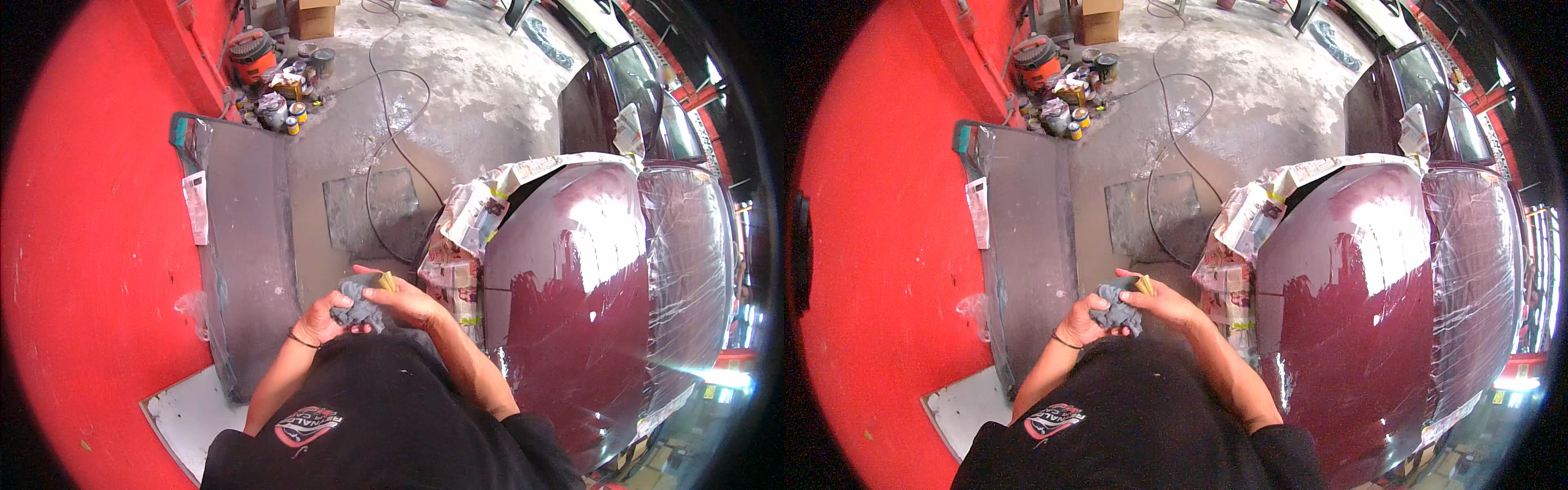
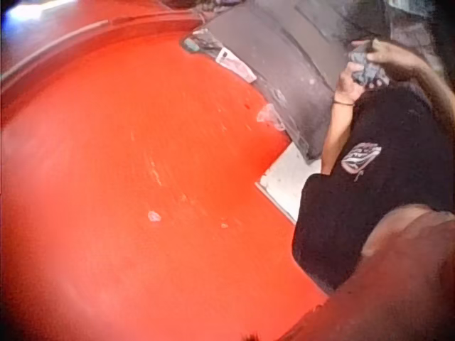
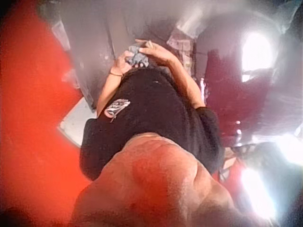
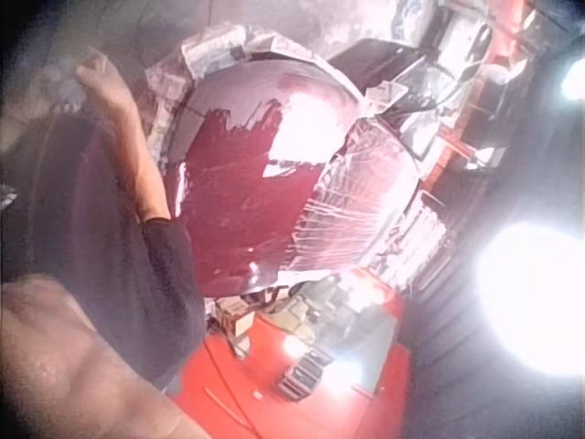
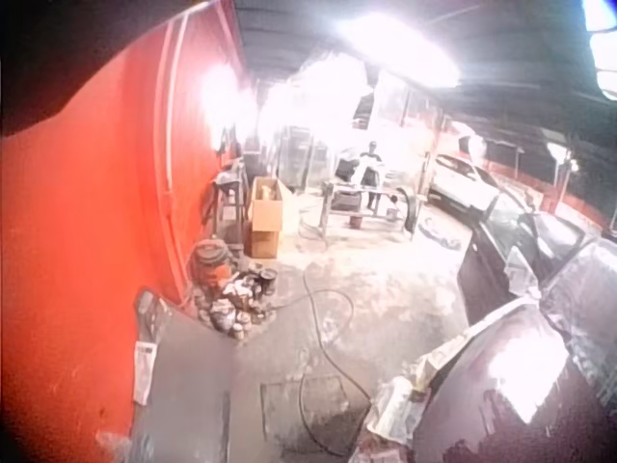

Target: The person is sanding a maroon car hood with a sanding block. They repeatedly dip the block into a bucket of water and continue sanding the surface.

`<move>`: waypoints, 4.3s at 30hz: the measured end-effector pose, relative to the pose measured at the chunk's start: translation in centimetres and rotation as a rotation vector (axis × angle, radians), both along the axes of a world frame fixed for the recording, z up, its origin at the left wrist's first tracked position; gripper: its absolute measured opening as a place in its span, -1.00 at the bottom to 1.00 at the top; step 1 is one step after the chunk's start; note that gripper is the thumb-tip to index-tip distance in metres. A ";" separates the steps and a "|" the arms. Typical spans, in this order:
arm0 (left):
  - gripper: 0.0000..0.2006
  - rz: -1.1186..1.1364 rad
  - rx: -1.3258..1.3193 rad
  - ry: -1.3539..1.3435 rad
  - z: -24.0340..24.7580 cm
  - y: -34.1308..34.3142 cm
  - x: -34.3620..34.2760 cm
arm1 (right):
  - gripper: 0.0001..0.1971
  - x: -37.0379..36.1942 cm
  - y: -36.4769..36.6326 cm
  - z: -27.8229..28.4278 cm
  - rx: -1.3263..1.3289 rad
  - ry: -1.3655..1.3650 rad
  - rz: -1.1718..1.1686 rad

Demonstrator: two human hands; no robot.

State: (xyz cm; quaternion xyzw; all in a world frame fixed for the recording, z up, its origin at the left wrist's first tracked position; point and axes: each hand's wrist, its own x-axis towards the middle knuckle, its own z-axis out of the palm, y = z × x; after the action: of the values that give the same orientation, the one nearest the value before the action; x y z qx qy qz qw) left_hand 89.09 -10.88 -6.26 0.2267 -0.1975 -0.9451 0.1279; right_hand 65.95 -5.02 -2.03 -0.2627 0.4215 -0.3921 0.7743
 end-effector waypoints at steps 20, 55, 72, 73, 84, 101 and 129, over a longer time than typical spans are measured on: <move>-0.66 1.090 0.333 -0.222 -8.1 -21.3 7.6 | -0.52 -17.0 -20.8 -5.9 0.197 -0.468 -0.758; -0.80 -0.007 -0.301 -0.655 -8.4 -90.6 -54.6 | -0.48 -60.2 1.6 3.0 1.442 2.156 -1.464; -0.77 -1.513 -1.075 0.685 17.0 -35.0 -114.2 | -0.32 -63.9 -7.8 1.4 1.802 1.574 -1.465; -0.75 -1.552 -0.874 0.793 15.0 -31.0 -115.3 | -0.33 -65.0 -7.0 2.1 1.833 1.496 -1.504; -0.77 -1.464 -1.196 1.623 18.1 -5.8 -107.4 | -0.39 -70.4 -13.7 1.1 1.829 1.678 -1.357; -0.53 -0.952 -1.555 2.034 20.3 -2.9 -125.1 | -0.30 -74.7 -8.2 4.4 2.042 1.438 -1.552; -0.57 -0.149 -1.538 1.814 19.6 -3.2 -148.7 | -0.39 -84.6 -9.9 6.8 1.884 1.423 -1.546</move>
State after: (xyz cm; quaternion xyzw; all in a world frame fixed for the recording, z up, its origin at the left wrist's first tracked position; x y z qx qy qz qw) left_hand -59.57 -14.09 13.38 -0.6726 -0.5625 -0.3991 0.2680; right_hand -18.69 -14.92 4.73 0.5011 0.8531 -0.0725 -0.1256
